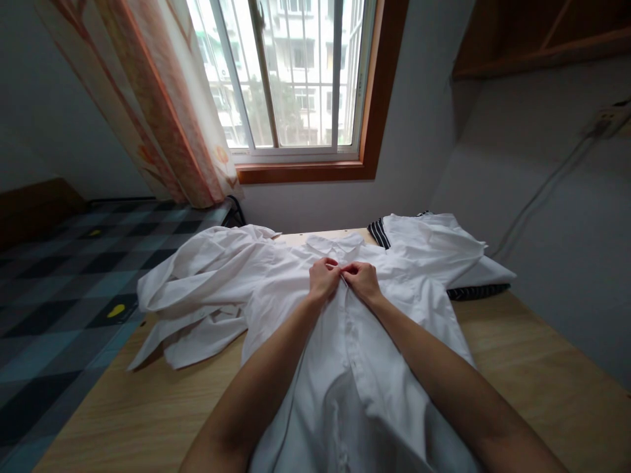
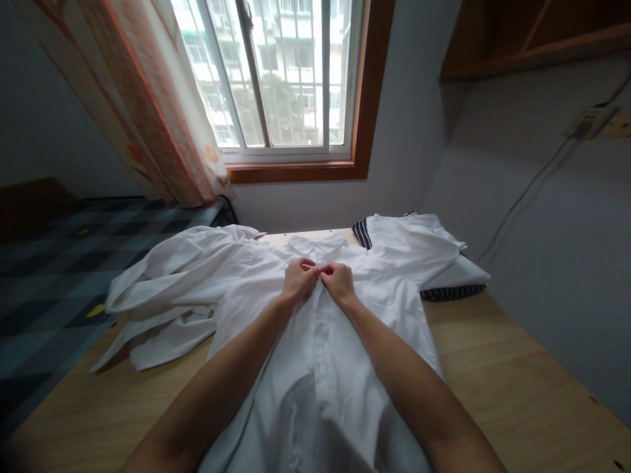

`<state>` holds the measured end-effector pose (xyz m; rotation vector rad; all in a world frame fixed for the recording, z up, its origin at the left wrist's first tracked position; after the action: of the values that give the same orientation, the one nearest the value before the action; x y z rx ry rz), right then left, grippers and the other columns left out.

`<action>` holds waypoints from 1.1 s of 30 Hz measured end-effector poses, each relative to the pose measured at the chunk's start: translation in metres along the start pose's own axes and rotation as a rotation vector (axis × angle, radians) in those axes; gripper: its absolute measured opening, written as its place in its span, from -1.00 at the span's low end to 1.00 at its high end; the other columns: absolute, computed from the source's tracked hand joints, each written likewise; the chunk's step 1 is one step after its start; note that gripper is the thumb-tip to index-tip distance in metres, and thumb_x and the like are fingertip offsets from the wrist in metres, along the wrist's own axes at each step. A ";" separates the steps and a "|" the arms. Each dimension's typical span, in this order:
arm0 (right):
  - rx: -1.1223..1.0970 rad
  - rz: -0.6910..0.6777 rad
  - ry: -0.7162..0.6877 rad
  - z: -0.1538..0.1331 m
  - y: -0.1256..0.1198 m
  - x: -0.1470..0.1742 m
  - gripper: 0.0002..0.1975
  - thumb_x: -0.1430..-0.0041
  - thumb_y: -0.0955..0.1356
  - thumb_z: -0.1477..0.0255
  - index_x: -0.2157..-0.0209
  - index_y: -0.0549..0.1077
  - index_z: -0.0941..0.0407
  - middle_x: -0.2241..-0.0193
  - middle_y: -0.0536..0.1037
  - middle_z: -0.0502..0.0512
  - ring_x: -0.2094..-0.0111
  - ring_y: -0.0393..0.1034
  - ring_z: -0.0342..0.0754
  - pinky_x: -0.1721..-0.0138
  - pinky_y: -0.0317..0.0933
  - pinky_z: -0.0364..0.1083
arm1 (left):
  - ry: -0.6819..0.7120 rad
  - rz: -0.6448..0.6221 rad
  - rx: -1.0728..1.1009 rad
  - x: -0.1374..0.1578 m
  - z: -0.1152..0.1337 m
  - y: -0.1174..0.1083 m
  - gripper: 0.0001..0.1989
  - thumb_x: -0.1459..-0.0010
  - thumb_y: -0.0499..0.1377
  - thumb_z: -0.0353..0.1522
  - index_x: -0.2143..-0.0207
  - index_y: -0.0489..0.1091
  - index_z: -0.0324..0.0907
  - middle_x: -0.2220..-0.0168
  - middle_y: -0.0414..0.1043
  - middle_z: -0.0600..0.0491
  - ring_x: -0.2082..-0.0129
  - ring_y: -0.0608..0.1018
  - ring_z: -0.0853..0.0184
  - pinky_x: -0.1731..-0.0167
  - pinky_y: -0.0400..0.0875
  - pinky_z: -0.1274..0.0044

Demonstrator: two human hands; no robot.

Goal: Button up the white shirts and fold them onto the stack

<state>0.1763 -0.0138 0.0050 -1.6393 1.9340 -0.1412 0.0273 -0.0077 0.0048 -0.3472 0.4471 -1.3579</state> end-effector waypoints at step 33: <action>-0.033 0.058 0.015 -0.009 -0.007 0.002 -0.86 0.00 0.38 0.35 0.48 0.53 0.13 0.50 0.59 0.09 0.45 0.46 -0.03 0.34 0.28 -0.11 | 0.055 0.048 0.196 -0.003 -0.001 0.002 -0.87 0.03 0.16 -0.49 0.37 0.31 -0.17 0.53 0.39 0.15 0.50 0.46 0.40 0.46 0.30 0.60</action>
<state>0.1779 -0.0199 0.0148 -1.6053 2.0027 -0.0994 0.0278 -0.0046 0.0031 -0.1373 0.3620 -1.3539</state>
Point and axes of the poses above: each hand's wrist, its own x-axis away from the middle knuckle, its own y-axis out of the palm, z = x × y, the point moved 10 cm from there along -x, towards the middle knuckle
